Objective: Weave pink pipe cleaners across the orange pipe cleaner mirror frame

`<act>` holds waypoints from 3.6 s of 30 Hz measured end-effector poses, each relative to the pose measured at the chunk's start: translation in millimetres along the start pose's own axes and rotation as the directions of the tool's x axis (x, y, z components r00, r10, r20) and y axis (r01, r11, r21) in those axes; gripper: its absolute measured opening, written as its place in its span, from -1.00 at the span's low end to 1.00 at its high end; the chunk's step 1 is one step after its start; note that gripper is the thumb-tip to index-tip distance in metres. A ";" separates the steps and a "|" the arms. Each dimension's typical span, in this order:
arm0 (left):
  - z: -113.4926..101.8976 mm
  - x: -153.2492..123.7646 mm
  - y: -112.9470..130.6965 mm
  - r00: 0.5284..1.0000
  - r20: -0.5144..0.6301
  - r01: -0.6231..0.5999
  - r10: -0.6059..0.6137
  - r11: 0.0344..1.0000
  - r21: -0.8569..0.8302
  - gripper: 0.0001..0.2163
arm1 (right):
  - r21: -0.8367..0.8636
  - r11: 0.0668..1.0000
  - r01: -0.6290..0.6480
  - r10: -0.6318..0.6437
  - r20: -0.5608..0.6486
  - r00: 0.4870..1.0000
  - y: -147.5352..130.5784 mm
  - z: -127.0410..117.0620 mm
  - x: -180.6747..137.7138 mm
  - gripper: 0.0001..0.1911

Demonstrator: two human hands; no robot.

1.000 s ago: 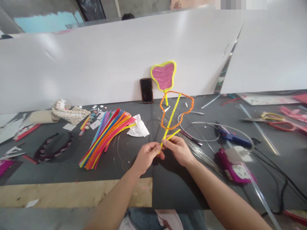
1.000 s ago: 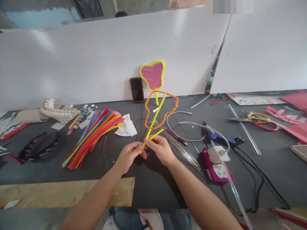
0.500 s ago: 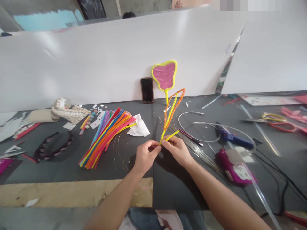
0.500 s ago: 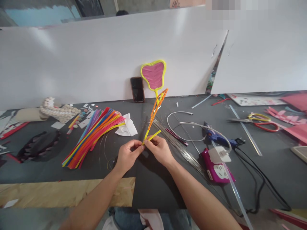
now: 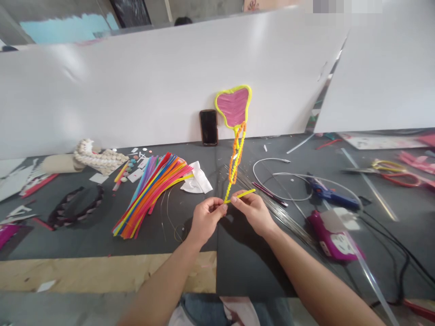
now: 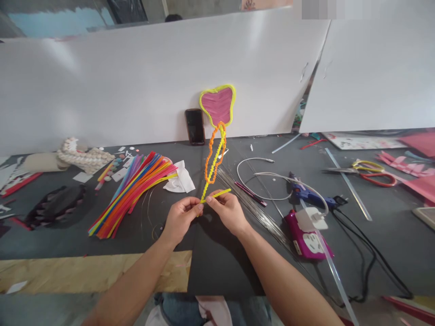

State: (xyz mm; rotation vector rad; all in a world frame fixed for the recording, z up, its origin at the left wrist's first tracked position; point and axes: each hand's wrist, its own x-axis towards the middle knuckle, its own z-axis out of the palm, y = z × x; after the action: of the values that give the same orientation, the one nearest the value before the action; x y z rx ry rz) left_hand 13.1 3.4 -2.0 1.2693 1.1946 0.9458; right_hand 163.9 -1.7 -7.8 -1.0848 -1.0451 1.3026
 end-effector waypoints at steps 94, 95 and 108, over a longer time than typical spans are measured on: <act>3.2 -2.4 -4.1 0.971 0.232 -0.046 0.059 0.997 -0.061 -0.71 | -0.076 0.997 -0.022 0.024 0.024 0.999 -0.2 3.0 -2.3 -0.68; 3.5 -2.1 -5.4 0.973 0.226 -0.040 0.054 0.997 -0.066 -0.73 | -0.099 0.995 -0.016 0.018 0.020 1.000 -0.3 2.7 -2.2 -0.69; 2.2 -1.5 -2.6 0.996 0.086 -0.026 0.021 0.998 0.056 -0.83 | -0.235 0.971 0.054 -0.056 0.000 0.998 4.3 3.9 -1.3 -0.78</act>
State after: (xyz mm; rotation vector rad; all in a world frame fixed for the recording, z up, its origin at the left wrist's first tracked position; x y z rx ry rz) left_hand 14.7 1.2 -4.6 1.3584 1.1489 0.8708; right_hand 159.3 -3.0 -11.2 -1.2262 -1.2388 1.1507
